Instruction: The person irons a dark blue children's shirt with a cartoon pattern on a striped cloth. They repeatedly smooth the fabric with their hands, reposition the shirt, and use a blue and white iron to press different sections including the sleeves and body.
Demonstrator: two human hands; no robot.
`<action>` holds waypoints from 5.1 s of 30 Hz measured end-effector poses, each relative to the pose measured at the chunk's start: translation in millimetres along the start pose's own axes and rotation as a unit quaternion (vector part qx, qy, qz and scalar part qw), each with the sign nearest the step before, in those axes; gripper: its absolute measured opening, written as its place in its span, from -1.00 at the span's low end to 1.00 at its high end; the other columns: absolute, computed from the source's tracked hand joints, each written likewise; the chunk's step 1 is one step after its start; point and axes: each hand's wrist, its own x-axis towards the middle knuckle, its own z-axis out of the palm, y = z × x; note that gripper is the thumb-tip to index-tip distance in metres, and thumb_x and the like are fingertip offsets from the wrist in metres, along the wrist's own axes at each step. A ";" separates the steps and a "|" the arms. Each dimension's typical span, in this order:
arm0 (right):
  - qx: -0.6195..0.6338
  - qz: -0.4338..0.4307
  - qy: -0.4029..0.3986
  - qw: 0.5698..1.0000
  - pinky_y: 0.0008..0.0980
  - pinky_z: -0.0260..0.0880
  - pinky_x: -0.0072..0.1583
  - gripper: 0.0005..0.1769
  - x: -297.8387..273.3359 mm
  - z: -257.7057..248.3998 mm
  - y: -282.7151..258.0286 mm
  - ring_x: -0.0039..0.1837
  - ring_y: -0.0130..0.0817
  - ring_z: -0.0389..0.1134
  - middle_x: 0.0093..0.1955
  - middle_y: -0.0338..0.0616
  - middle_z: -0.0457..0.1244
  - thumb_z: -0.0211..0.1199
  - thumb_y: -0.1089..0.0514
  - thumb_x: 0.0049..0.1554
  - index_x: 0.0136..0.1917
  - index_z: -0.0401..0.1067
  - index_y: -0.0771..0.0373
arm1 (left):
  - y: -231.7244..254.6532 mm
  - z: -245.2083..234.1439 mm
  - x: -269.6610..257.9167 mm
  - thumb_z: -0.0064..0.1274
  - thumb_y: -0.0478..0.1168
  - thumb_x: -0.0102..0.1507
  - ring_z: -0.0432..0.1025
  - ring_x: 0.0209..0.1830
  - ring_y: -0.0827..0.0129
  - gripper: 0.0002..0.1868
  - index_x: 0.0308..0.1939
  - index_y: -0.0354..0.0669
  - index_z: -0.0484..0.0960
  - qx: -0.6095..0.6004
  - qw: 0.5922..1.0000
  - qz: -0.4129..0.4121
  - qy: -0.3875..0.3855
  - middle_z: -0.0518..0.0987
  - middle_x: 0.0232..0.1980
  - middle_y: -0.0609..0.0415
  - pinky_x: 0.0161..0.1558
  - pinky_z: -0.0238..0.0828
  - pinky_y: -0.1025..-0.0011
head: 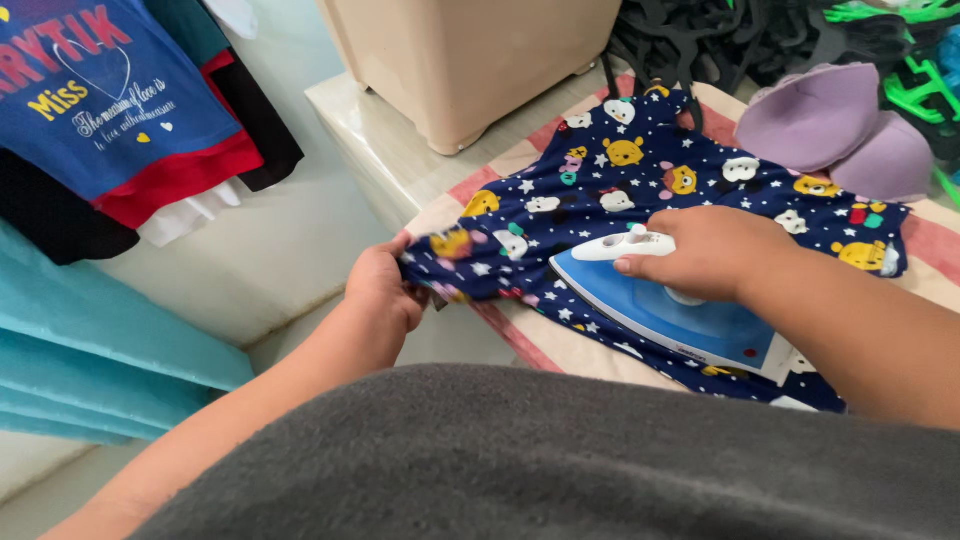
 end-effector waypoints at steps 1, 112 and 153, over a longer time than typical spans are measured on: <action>0.001 0.009 -0.014 1.000 -0.08 0.42 0.29 -0.14 2.0 -1.3 -3.9 0.29 -0.10 0.44 0.30 -0.12 0.38 0.13 -0.57 -0.04 0.38 0.45 -0.15 | 2.6 -1.0 8.4 0.10 -0.11 0.33 0.47 -0.27 0.31 -0.81 -0.11 -0.14 0.55 0.029 0.999 0.027 0.029 0.59 -0.17 0.10 -0.18 0.50 0.30; 0.019 0.235 -0.003 0.972 0.00 0.44 0.30 0.07 -23.1 27.6 107.9 0.28 0.03 0.47 0.34 0.05 0.36 0.18 -0.63 -0.07 0.51 0.34 0.03 | 15.6 113.1 127.0 0.21 -0.01 0.24 0.58 -0.12 0.10 -0.65 0.00 -0.10 0.69 0.677 0.636 0.333 -0.163 0.68 -0.14 -0.13 -0.05 0.47 0.21; 0.020 0.149 0.022 0.988 -0.02 0.46 0.17 -0.13 43.4 -13.7 14.5 0.15 -0.01 0.50 0.14 0.02 0.44 0.17 -0.60 -0.02 0.31 0.49 0.01 | -7.5 179.6 106.3 0.24 -0.06 0.09 0.17 0.50 0.10 -0.31 0.34 0.15 0.51 0.708 0.517 0.406 -0.258 0.29 0.53 0.19 0.42 0.09 0.07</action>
